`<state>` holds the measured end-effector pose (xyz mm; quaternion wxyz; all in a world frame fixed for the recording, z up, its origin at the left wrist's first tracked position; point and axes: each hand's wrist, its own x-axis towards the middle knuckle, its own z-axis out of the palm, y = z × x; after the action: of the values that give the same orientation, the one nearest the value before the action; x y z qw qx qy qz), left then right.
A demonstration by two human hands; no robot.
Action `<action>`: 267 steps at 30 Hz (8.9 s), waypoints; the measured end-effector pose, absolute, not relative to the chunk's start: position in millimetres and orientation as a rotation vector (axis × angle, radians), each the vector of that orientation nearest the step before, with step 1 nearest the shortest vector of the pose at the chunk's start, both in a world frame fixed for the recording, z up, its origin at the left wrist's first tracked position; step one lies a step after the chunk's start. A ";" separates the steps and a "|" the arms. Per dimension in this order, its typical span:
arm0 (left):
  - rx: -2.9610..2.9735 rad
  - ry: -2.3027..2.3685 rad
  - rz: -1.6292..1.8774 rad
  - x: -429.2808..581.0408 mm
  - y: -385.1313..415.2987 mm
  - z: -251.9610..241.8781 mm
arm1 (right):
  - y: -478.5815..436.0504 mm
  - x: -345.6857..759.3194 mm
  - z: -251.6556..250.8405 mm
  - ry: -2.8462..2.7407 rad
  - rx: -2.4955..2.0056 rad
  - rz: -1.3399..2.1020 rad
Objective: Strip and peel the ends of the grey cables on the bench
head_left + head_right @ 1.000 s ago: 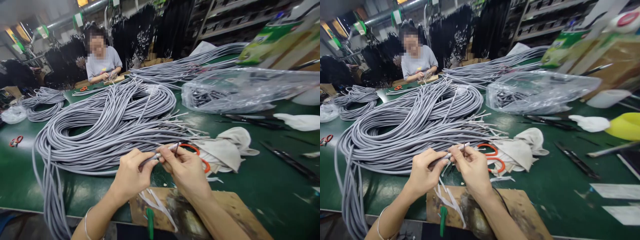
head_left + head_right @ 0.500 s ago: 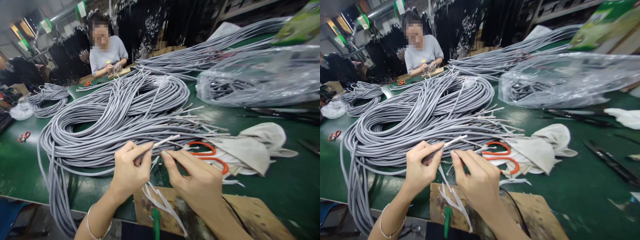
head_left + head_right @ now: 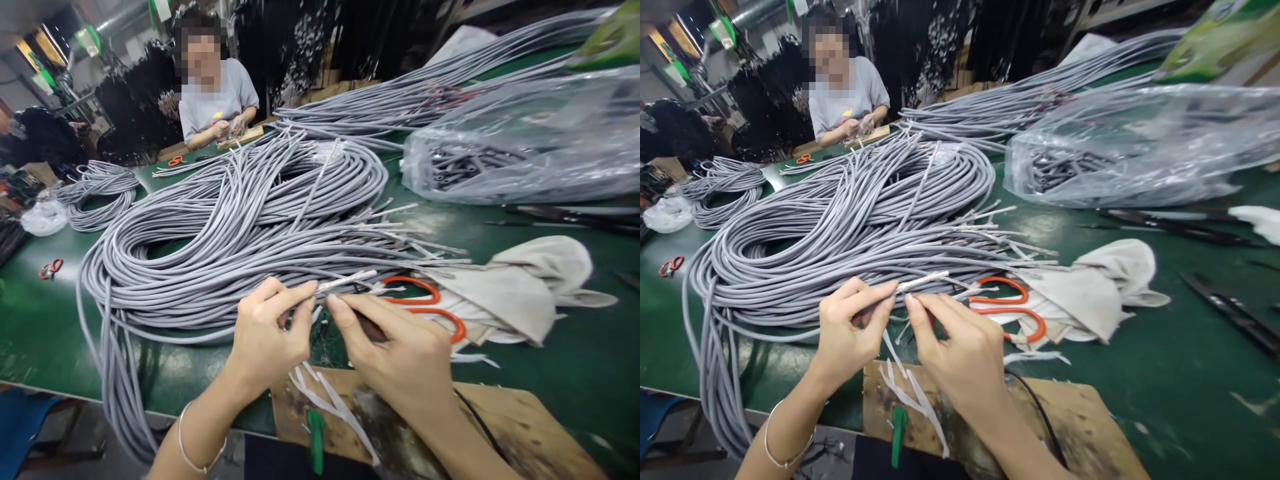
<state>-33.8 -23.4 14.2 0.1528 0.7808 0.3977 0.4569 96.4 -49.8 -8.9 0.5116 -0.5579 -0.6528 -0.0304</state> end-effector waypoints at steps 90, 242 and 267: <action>2.280 1.314 1.443 -32.3 -9.7 -10.2 | -58.9 89.7 2.1 -1.738 -0.899 -0.363; 2.521 1.354 1.232 -36.8 -23.6 2.6 | -44.9 92.3 -4.3 -1.588 -1.194 -0.155; 2.551 1.309 1.306 -35.5 -23.0 3.9 | -47.6 92.3 -3.5 -1.584 -1.250 -0.082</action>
<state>-35.5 -23.0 3.9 -0.0048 0.8097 0.4156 0.4144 92.3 -47.6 -3.5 0.5320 -0.5242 -0.6641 -0.0345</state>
